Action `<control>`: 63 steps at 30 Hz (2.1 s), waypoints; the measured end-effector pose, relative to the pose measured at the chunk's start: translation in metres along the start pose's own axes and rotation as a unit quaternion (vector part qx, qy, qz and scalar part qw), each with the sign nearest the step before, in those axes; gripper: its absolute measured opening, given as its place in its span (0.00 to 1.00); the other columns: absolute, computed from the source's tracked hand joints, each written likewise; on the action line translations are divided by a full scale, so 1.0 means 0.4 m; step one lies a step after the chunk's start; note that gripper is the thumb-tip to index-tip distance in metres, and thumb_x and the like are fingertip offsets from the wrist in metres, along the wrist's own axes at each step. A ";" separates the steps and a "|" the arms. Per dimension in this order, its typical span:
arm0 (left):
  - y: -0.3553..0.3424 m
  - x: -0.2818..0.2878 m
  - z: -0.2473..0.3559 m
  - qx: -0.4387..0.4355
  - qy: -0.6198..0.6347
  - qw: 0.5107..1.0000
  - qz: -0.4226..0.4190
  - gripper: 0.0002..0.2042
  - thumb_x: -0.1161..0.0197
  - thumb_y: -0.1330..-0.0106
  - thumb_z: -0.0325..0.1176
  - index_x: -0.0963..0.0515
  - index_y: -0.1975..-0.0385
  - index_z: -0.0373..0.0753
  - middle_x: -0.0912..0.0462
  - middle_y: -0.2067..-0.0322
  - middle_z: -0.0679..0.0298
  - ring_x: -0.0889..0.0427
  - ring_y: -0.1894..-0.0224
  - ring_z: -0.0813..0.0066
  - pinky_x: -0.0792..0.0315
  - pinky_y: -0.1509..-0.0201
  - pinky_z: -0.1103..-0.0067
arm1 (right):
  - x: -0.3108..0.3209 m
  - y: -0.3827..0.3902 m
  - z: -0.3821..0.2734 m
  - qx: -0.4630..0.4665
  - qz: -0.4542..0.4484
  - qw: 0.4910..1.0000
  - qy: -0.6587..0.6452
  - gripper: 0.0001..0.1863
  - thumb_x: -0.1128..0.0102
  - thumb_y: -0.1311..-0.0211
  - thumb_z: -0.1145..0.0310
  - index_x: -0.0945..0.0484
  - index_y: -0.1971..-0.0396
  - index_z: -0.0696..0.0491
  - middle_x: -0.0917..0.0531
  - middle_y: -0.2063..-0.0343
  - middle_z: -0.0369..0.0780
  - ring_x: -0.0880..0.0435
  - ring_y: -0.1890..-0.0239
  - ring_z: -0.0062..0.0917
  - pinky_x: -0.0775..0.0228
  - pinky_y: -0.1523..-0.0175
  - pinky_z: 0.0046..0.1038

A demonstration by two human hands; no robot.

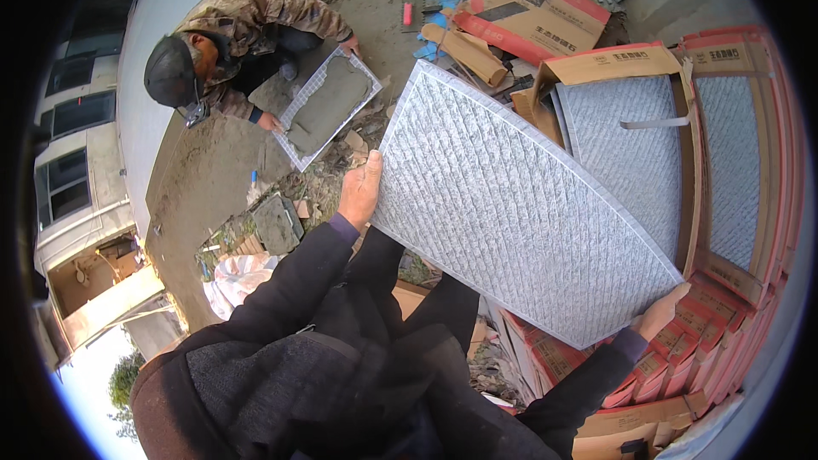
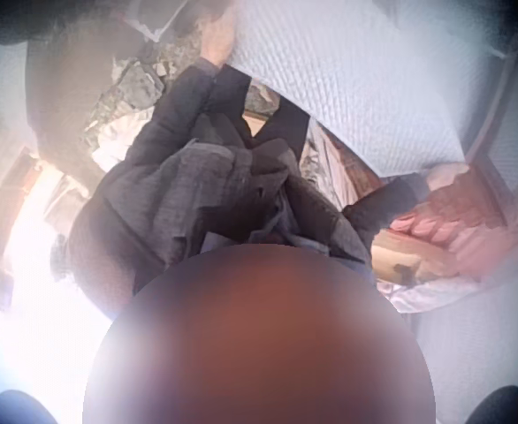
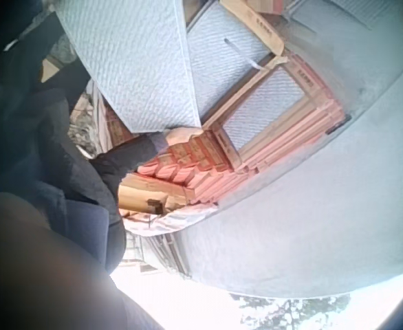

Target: The person places a tile on a prepared sand bed and taps it into place with a rubber mallet. They then retrieve another tile, measure and mark it, and cut it using a handheld power saw with a wooden guide.

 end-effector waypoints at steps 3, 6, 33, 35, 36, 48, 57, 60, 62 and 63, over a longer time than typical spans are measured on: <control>0.192 0.244 -0.013 0.061 -0.053 0.996 0.048 0.36 0.52 0.21 0.61 0.21 0.69 0.26 0.21 0.75 0.44 0.23 0.70 0.59 0.29 0.60 0.64 | -0.041 0.164 -0.118 0.106 -0.032 0.994 0.014 0.44 0.53 0.21 0.40 0.39 0.27 0.69 0.34 0.26 0.48 0.32 0.28 0.34 0.45 0.23 0.33; 0.340 0.394 -0.042 0.105 -0.047 0.989 0.091 0.34 0.53 0.20 0.59 0.21 0.68 0.27 0.23 0.75 0.39 0.21 0.70 0.48 0.29 0.60 0.62 | -0.096 0.305 -0.187 0.150 -0.103 0.983 0.012 0.43 0.54 0.21 0.41 0.42 0.25 0.66 0.37 0.25 0.46 0.34 0.27 0.33 0.47 0.22 0.32; 0.827 0.781 -0.337 0.068 0.231 0.896 0.372 0.27 0.50 0.20 0.56 0.20 0.65 0.33 0.23 0.79 0.57 0.22 0.74 0.68 0.30 0.69 0.70 | -0.728 0.971 -0.661 0.243 -0.431 0.867 -0.057 0.53 0.63 0.29 0.24 0.44 0.24 0.57 0.38 0.25 0.47 0.38 0.25 0.39 0.49 0.21 0.41; 0.856 0.781 -0.341 0.060 0.234 0.885 0.399 0.27 0.49 0.20 0.55 0.20 0.65 0.33 0.23 0.78 0.57 0.22 0.74 0.68 0.30 0.69 0.70 | -0.763 0.995 -0.670 0.198 -0.448 0.869 -0.074 0.53 0.64 0.29 0.24 0.44 0.24 0.57 0.38 0.25 0.47 0.38 0.25 0.39 0.49 0.21 0.41; 0.872 0.786 -0.347 0.055 0.227 0.877 0.420 0.27 0.49 0.20 0.55 0.20 0.65 0.33 0.23 0.78 0.57 0.23 0.74 0.69 0.30 0.68 0.70 | -0.783 1.018 -0.671 0.168 -0.450 0.873 -0.087 0.52 0.64 0.29 0.24 0.43 0.24 0.57 0.38 0.25 0.47 0.38 0.25 0.39 0.49 0.21 0.41; 1.027 0.998 -0.723 0.144 0.184 0.799 0.554 0.23 0.55 0.18 0.45 0.23 0.67 0.31 0.24 0.77 0.55 0.25 0.72 0.64 0.33 0.66 0.67 | -1.214 1.817 -0.625 0.298 -0.567 0.768 -0.006 0.52 0.60 0.26 0.28 0.34 0.30 0.66 0.28 0.32 0.47 0.29 0.31 0.34 0.43 0.25 0.32; 1.060 1.322 -1.023 0.190 0.266 0.718 0.615 0.26 0.60 0.17 0.44 0.26 0.71 0.28 0.24 0.78 0.53 0.28 0.74 0.66 0.36 0.68 0.65 | -1.337 2.536 -0.638 0.426 -0.520 0.737 0.074 0.55 0.62 0.27 0.25 0.34 0.31 0.69 0.28 0.32 0.49 0.29 0.32 0.33 0.43 0.26 0.31; 1.019 1.466 -1.069 0.173 0.331 0.681 0.630 0.27 0.60 0.17 0.46 0.26 0.70 0.27 0.24 0.78 0.52 0.29 0.74 0.66 0.36 0.68 0.65 | -1.407 2.717 -0.647 0.453 -0.527 0.716 0.058 0.54 0.63 0.26 0.26 0.35 0.30 0.69 0.29 0.31 0.50 0.30 0.31 0.33 0.45 0.25 0.30; 0.978 1.540 -1.081 0.187 0.350 0.652 0.645 0.27 0.59 0.17 0.47 0.27 0.70 0.27 0.25 0.78 0.53 0.30 0.75 0.67 0.37 0.69 0.64 | -1.476 2.813 -0.651 0.474 -0.541 0.693 0.039 0.54 0.64 0.25 0.28 0.36 0.29 0.70 0.29 0.31 0.50 0.30 0.31 0.33 0.46 0.25 0.30; 0.962 1.590 -1.095 0.182 0.347 0.640 0.661 0.28 0.59 0.17 0.48 0.27 0.70 0.28 0.25 0.79 0.54 0.30 0.75 0.68 0.37 0.69 0.64 | -1.525 2.873 -0.649 0.479 -0.554 0.680 0.050 0.53 0.63 0.24 0.28 0.36 0.29 0.70 0.28 0.32 0.50 0.29 0.32 0.33 0.45 0.26 0.30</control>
Point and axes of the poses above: each hand's wrist, its own y-axis away from the middle knuckle, its own x-axis out of the back of the hand, z = x × y, the point moved 4 cm from there along -y, towards the middle knuckle
